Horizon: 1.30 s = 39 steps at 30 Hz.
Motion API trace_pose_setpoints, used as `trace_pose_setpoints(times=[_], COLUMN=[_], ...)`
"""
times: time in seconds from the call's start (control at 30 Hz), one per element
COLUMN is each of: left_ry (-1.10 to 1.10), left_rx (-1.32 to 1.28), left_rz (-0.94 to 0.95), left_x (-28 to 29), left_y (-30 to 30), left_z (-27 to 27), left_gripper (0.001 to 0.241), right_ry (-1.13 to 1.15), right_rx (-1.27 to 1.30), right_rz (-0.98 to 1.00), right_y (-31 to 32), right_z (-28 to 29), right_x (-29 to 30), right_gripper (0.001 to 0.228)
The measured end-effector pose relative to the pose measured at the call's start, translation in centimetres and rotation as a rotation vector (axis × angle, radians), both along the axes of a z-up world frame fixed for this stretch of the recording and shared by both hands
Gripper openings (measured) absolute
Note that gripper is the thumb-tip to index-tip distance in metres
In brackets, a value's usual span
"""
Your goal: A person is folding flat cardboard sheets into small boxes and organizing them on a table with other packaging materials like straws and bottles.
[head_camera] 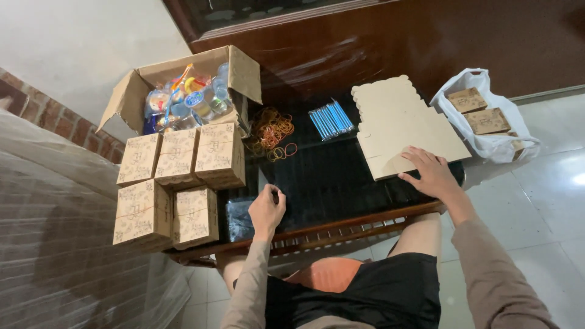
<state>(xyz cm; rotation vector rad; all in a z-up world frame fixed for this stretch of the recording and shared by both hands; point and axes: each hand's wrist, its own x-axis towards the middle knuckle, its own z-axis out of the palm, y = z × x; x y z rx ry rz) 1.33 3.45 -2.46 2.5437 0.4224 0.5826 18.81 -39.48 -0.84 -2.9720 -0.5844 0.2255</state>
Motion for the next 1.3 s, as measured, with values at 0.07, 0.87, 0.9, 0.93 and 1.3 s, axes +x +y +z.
trace_pose_setpoints(times=[0.07, 0.87, 0.9, 0.93, 1.3], left_ry=[0.009, 0.001, 0.006, 0.006, -0.084], left_rx=[0.005, -0.007, -0.020, -0.023, 0.005], left_rz=[0.005, 0.026, 0.022, 0.026, -0.024], left_x=[0.0, -0.1, -0.2, -0.3, -0.4], left_y=[0.0, 0.1, -0.1, -0.1, 0.1], left_z=[0.0, 0.3, 0.3, 0.3, 0.4], left_gripper=[0.010, 0.010, 0.011, 0.011, 0.008], right_ry=[0.000, 0.266, 0.222, 0.223, 0.394], right_rx=[-0.027, 0.240, 0.249, 0.245, 0.393], right_rz=[-0.012, -0.093, -0.126, -0.122, -0.372], right_y=[0.8, -0.1, -0.6, -0.3, 2.4], right_z=[0.2, 1.2, -0.5, -0.7, 8.9], right_x=[0.0, 5.3, 5.9, 5.9, 2.6], right_gripper=[0.064, 0.046, 0.044, 0.044, 0.047])
